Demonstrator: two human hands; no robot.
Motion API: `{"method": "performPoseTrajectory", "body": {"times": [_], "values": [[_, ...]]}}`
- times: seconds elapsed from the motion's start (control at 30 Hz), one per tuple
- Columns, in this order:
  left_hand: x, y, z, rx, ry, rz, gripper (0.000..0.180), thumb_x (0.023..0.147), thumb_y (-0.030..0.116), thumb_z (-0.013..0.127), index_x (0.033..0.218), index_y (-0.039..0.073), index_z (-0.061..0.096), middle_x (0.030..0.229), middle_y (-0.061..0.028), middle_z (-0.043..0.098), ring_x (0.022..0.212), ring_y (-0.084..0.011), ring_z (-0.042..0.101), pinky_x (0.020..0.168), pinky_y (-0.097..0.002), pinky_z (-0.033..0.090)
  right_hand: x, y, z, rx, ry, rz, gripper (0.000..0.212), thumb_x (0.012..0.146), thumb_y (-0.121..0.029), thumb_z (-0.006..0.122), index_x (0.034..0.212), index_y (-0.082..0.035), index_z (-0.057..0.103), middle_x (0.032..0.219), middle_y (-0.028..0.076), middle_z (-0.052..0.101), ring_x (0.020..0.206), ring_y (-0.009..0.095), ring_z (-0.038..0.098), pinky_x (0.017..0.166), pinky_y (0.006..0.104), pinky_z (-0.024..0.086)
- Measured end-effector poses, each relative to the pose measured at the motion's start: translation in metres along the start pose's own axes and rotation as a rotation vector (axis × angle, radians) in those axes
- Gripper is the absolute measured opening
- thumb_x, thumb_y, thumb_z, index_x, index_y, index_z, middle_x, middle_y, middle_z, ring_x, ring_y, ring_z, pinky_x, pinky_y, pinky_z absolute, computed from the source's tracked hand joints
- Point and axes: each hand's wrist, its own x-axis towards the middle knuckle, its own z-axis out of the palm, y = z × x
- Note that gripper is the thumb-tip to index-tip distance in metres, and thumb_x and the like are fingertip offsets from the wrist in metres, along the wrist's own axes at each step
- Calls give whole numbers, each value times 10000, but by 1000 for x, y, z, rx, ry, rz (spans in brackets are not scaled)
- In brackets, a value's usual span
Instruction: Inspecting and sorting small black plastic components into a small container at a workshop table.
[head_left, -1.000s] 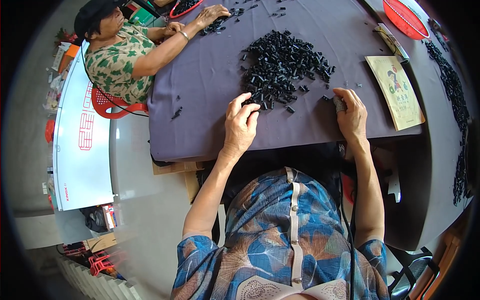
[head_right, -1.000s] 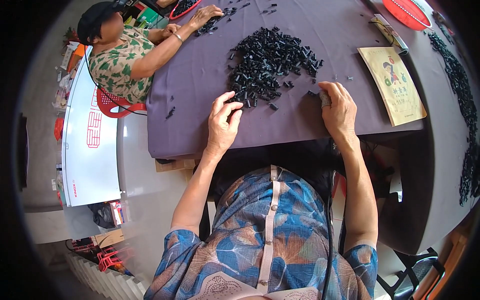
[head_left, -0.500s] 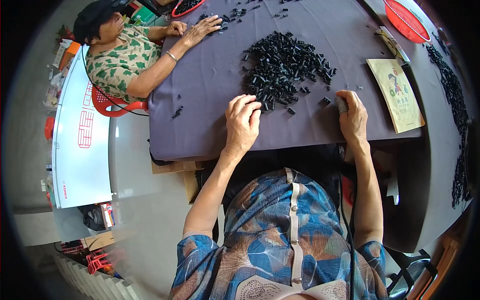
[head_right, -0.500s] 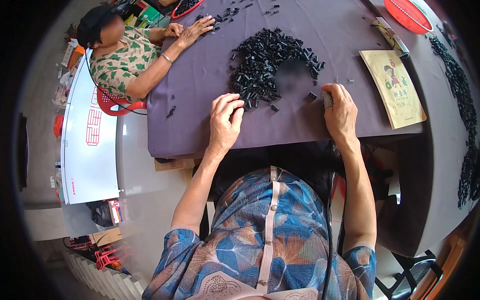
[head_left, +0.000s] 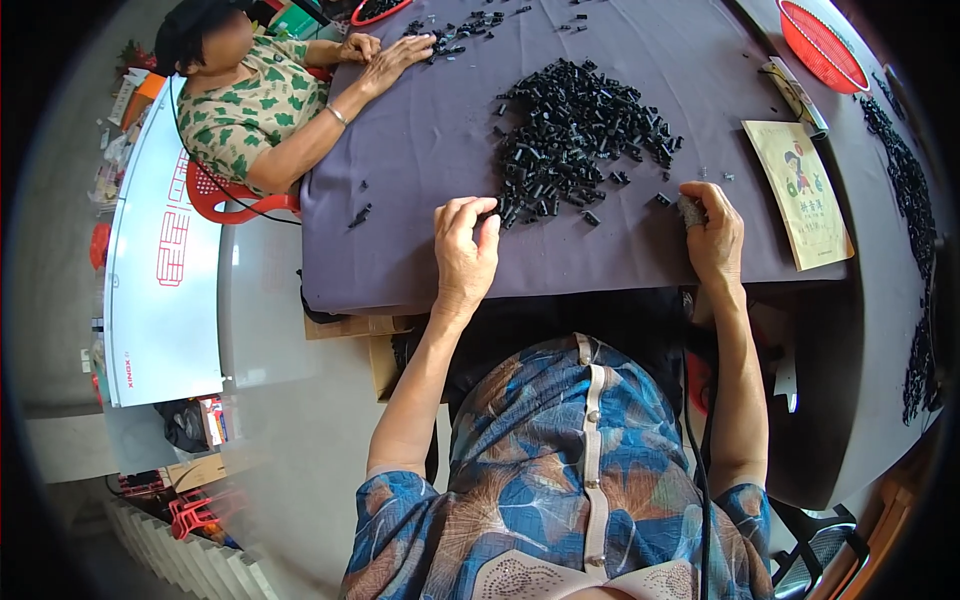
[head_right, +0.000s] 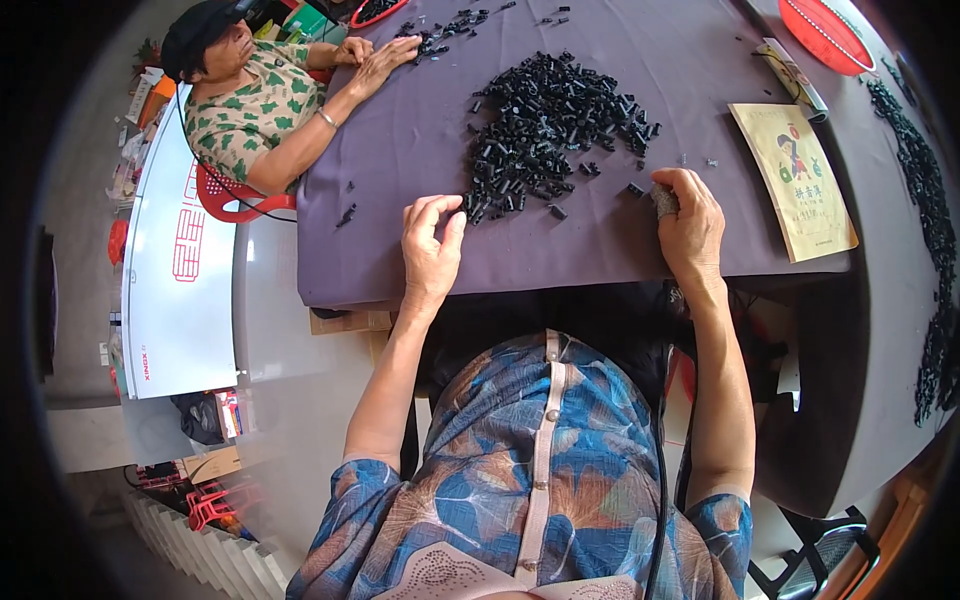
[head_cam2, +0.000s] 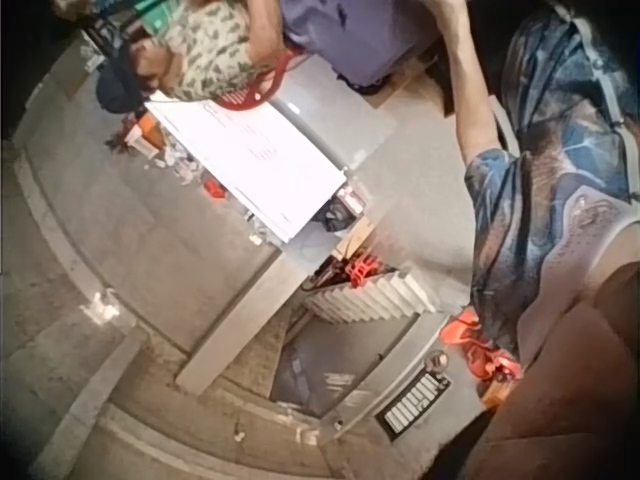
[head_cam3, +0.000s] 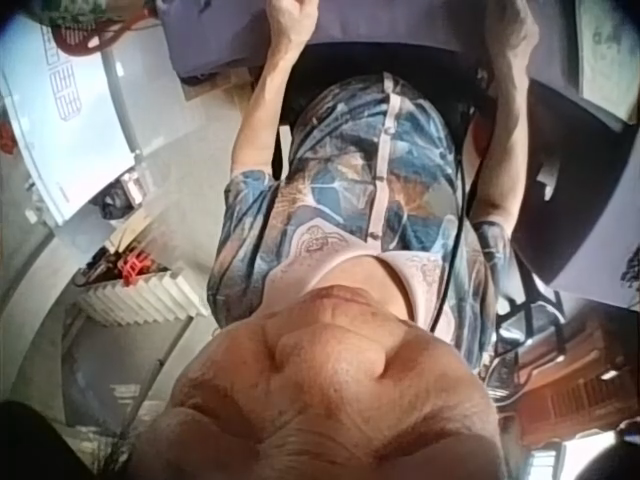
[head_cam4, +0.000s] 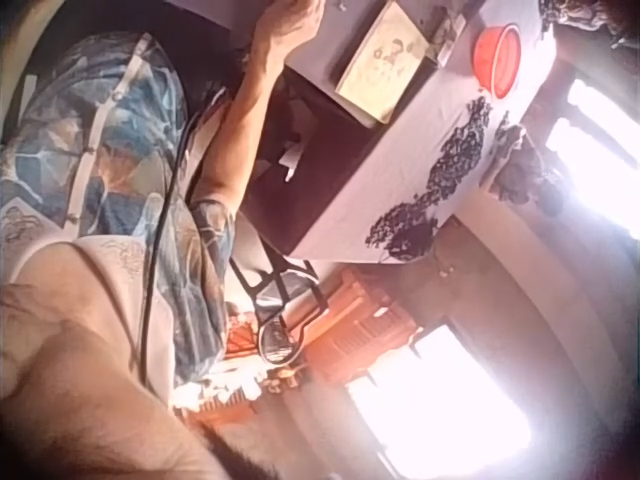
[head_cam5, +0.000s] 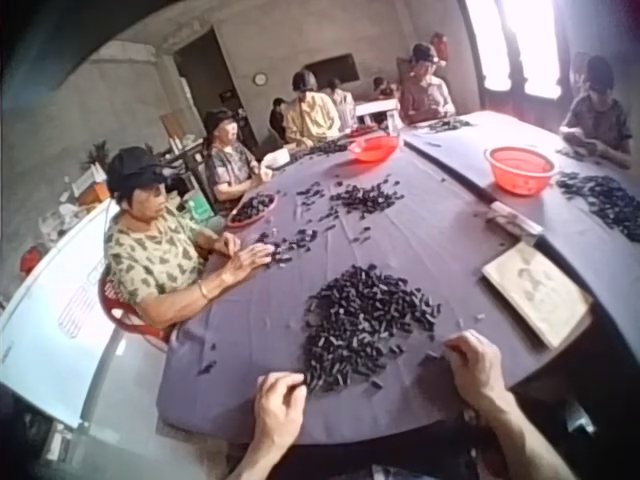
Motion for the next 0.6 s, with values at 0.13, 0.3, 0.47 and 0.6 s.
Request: {"method": "performPoseTrajectory", "body": {"times": [0.13,0.3,0.47,0.6], "values": [[2,2,7,79,-16,-49,255,749,28,668,996,78,632,923,-60,579,880,-260,529,804,-372,428,0,-3,1,40,8,30,360,667,116,469,950,-56,612,919,116,637,916,319,614,795,353,488],[5,-1,7,141,-61,-16,255,753,45,676,1003,84,643,927,-61,568,886,-264,525,804,-380,429,-1,-1,0,24,-9,18,370,659,117,471,954,-53,616,921,119,638,920,317,614,798,353,488],[13,-4,6,118,-128,-93,265,753,65,684,1015,79,649,935,-89,577,895,-289,533,818,-387,447,-1,-1,-1,16,-8,19,357,653,119,460,935,-47,605,907,119,632,906,323,610,797,357,487],[17,1,6,105,-169,-129,272,747,67,692,1015,77,649,932,-100,580,897,-296,538,822,-386,450,-2,-1,0,7,4,14,348,652,120,454,923,-47,596,908,117,625,910,324,605,792,363,486]]}}
